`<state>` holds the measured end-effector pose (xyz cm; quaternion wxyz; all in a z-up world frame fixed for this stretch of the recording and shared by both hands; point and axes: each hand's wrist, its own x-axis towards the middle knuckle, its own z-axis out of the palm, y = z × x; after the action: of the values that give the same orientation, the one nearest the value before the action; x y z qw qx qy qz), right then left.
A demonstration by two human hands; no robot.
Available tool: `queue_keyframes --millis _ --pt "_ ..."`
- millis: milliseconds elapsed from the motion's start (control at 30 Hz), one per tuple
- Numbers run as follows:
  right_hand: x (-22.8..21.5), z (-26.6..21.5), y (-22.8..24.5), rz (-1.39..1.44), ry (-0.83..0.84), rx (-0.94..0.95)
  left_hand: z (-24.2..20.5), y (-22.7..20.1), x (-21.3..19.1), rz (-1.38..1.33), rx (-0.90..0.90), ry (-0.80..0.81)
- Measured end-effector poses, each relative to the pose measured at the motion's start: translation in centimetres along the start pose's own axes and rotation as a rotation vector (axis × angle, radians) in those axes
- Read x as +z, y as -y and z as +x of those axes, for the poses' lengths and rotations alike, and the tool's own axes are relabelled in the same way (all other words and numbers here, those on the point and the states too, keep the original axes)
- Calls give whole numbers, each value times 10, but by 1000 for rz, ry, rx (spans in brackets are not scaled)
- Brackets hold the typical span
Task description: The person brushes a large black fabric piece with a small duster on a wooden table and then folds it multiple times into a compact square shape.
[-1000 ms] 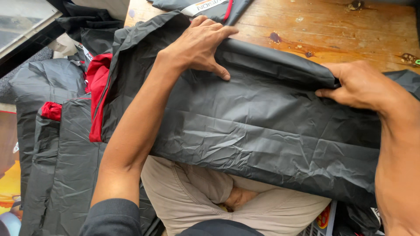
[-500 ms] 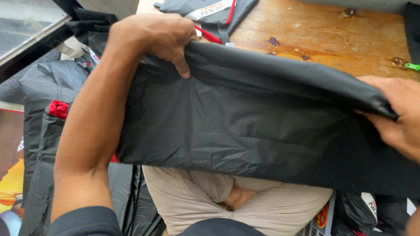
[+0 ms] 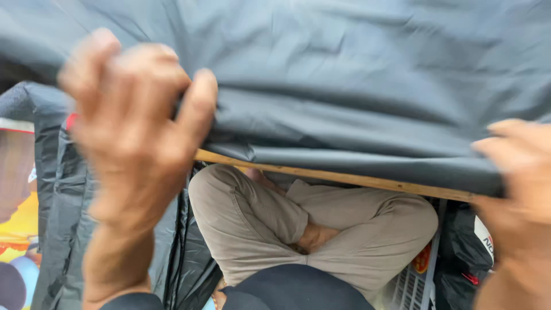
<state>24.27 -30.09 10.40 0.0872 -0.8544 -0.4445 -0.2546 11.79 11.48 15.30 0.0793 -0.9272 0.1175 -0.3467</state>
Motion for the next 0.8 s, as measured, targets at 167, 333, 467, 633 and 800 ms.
queue_keyframes --millis 167,333,467,633,800 --pt "73 -51 71 -80 45 76 -104 -42 75 -34 -108 -5" --pt "54 -40 81 -85 87 137 -120 -45 71 -121 -229 151" --pt "46 -45 78 -292 233 123 -104 -48 57 -173 -134 221" --pt "49 -59 77 -244 318 140 -109 -50 63 -112 -50 282" --pt "51 -65 76 -237 331 142 -114 -51 65 -87 -69 322"
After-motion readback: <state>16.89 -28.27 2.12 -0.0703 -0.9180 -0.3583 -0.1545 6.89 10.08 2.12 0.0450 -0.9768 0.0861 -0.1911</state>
